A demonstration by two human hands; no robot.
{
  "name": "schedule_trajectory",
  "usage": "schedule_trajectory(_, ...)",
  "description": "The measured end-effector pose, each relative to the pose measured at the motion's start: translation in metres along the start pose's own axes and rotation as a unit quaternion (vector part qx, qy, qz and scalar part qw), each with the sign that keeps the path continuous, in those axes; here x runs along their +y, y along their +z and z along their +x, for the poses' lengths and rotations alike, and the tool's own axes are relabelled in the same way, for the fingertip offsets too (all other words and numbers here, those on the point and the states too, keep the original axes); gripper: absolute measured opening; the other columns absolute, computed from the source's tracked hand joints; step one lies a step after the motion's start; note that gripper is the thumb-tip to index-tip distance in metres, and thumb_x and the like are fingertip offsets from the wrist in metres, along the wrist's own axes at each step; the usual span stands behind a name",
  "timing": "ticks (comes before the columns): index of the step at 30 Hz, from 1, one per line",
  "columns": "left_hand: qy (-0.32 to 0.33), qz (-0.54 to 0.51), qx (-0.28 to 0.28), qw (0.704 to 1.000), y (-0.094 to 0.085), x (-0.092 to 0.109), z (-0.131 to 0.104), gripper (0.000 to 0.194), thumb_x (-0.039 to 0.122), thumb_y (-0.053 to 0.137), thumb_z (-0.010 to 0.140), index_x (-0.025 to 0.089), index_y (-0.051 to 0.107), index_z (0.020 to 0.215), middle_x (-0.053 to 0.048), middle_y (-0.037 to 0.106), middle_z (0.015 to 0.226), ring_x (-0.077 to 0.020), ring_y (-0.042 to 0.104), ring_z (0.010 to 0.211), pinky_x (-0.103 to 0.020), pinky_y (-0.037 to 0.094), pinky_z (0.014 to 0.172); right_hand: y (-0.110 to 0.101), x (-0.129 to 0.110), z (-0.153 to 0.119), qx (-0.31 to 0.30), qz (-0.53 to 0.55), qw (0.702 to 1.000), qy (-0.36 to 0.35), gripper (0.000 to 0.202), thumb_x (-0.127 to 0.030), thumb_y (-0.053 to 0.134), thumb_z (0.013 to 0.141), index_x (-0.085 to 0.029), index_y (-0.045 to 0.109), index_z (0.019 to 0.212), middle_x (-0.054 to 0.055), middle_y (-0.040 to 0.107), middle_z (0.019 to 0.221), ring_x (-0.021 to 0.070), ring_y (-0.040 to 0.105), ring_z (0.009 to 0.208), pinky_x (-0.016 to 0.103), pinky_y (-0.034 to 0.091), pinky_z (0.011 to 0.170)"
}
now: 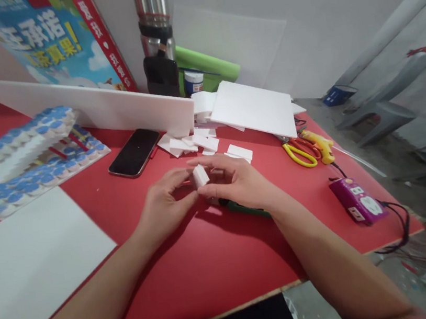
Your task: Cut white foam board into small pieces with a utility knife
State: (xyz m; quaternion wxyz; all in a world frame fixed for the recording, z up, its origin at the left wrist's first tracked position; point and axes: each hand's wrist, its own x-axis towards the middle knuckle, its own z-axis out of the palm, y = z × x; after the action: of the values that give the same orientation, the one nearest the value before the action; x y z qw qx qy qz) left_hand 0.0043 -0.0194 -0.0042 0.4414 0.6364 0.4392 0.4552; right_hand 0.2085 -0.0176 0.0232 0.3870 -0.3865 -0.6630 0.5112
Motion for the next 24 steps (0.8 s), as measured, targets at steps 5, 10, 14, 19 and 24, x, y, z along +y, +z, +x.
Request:
schedule_trajectory(5,-0.129,-0.13,-0.014,0.983,-0.005,-0.003,0.001,0.047,0.042,0.094,0.074,0.025,0.084,0.116,-0.009,0.082,0.111,-0.0298,0.078,0.095,-0.041,0.064,0.086,-0.012,0.005,0.004,0.03,0.116,0.991,0.061,0.043,-0.036,0.086,0.085,-0.031,0.077,0.127,0.0,0.078,0.095,0.0194,0.075,0.086,0.039,0.066,0.082)
schedule_trajectory(10,-0.177,-0.256,-0.01,0.95,-0.009,-0.007,0.003,0.046,0.04,0.097,0.073,0.02,0.084,0.112,-0.013,0.083,0.11,-0.0285,0.08,0.09,-0.038,0.067,0.076,-0.026,0.013,0.01,0.092,0.271,0.947,0.147,0.034,-0.046,0.087,0.086,-0.02,0.082,0.107,0.005,0.079,0.095,0.0167,0.074,0.085,0.028,0.067,0.077)
schedule_trajectory(14,-0.179,-0.258,-0.021,0.949,-0.009,-0.007,0.003,0.044,0.04,0.097,0.074,0.022,0.084,0.112,-0.013,0.082,0.114,-0.0274,0.081,0.094,-0.034,0.067,0.075,-0.026,0.007,0.012,0.146,0.379,0.891,0.201,0.026,-0.039,0.079,0.097,-0.014,0.078,0.105,0.008,0.081,0.097,0.0136,0.073,0.078,0.02,0.068,0.072)
schedule_trajectory(19,-0.196,-0.235,-0.03,0.952,-0.009,-0.004,0.001,0.049,0.045,0.096,0.075,0.023,0.082,0.117,-0.013,0.081,0.118,-0.029,0.081,0.092,-0.031,0.066,0.064,-0.025,0.0,0.014,0.128,0.449,0.852,0.236,0.021,-0.027,0.068,0.105,-0.008,0.072,0.113,0.007,0.08,0.088,0.0089,0.073,0.067,0.012,0.064,0.064)
schedule_trajectory(24,-0.078,-0.133,-0.01,0.988,-0.009,-0.002,0.001,0.049,0.043,0.094,0.078,0.025,0.081,0.122,-0.011,0.079,0.126,-0.0334,0.077,0.114,-0.044,0.066,0.096,-0.028,0.006,0.012,0.053,0.418,0.865,0.273,0.032,-0.034,0.067,0.105,-0.004,0.07,0.116,0.007,0.075,0.076,0.0086,0.065,0.051,0.013,0.057,0.047)
